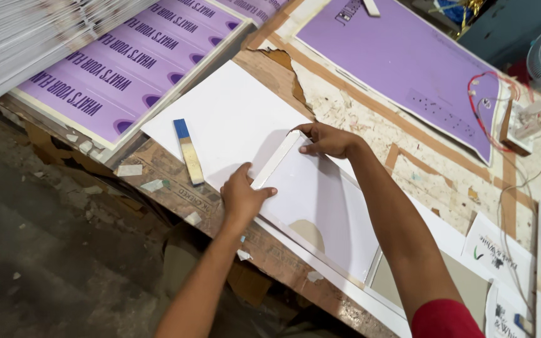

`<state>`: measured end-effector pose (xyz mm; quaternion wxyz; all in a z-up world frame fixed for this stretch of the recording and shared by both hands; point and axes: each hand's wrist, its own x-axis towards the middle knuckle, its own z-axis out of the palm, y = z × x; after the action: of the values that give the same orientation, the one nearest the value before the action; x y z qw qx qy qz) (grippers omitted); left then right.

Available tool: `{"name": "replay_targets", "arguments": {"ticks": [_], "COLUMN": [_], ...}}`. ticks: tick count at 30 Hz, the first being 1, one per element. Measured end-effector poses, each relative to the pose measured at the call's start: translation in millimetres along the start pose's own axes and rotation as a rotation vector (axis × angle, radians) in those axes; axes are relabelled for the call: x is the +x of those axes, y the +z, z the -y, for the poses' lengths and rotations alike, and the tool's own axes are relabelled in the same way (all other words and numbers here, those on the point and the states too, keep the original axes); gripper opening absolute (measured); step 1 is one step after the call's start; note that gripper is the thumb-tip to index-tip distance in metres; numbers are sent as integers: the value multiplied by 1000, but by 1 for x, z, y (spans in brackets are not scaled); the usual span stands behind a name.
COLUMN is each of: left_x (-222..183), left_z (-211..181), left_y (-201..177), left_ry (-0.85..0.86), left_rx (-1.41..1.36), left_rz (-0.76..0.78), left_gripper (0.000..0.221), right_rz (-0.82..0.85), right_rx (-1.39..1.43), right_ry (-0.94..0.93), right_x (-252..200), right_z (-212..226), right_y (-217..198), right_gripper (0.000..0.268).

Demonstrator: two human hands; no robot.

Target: The person aligns printed sheets on a workbench and uses a blue-handled tool to press along the fold lines, then stacks the finished units. The person repeats this process for multiple sheets, handling them one at a time.

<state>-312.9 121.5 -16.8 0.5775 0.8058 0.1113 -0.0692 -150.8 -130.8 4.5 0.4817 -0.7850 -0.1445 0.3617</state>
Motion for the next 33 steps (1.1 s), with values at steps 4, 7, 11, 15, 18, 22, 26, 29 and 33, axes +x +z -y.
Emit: {"name": "replay_targets", "arguments": {"ticks": [4, 7, 11, 15, 18, 22, 26, 29, 33], "left_x": [30, 48, 52, 22, -10, -34, -40, -38, -33], "left_z": [2, 6, 11, 11, 11, 28, 43, 44, 45], "left_y": [-13, -15, -13, 2, 20, 29, 33, 33, 16], "left_ry": [-20, 71, 158, 331, 399, 633, 640, 540, 460], "left_rx": [159, 404, 438, 609, 865, 836, 907, 808, 608], "left_rz": [200, 153, 115, 40, 34, -181, -232, -137, -144], "left_gripper": [59, 61, 56, 30, 18, 29, 40, 41, 49], "right_rz": [10, -44, 44, 26, 34, -4, -103, -149, -169], "right_rx": [-503, -813, -945, -617, -732, -997, -957, -1013, -1010], "right_ry": [70, 97, -71, -11, -144, -363, -576, -533, -515], "right_x": [19, 39, 48, 37, 28, 11, -4, -8, -5], "right_z": [17, 29, 30, 24, 22, 3, -21, -32, -30], "right_y": [10, 17, 22, 24, 22, 20, 21, 23, 25], "right_gripper": [57, 56, 35, 6, 6, 18, 34, 37, 34]}}
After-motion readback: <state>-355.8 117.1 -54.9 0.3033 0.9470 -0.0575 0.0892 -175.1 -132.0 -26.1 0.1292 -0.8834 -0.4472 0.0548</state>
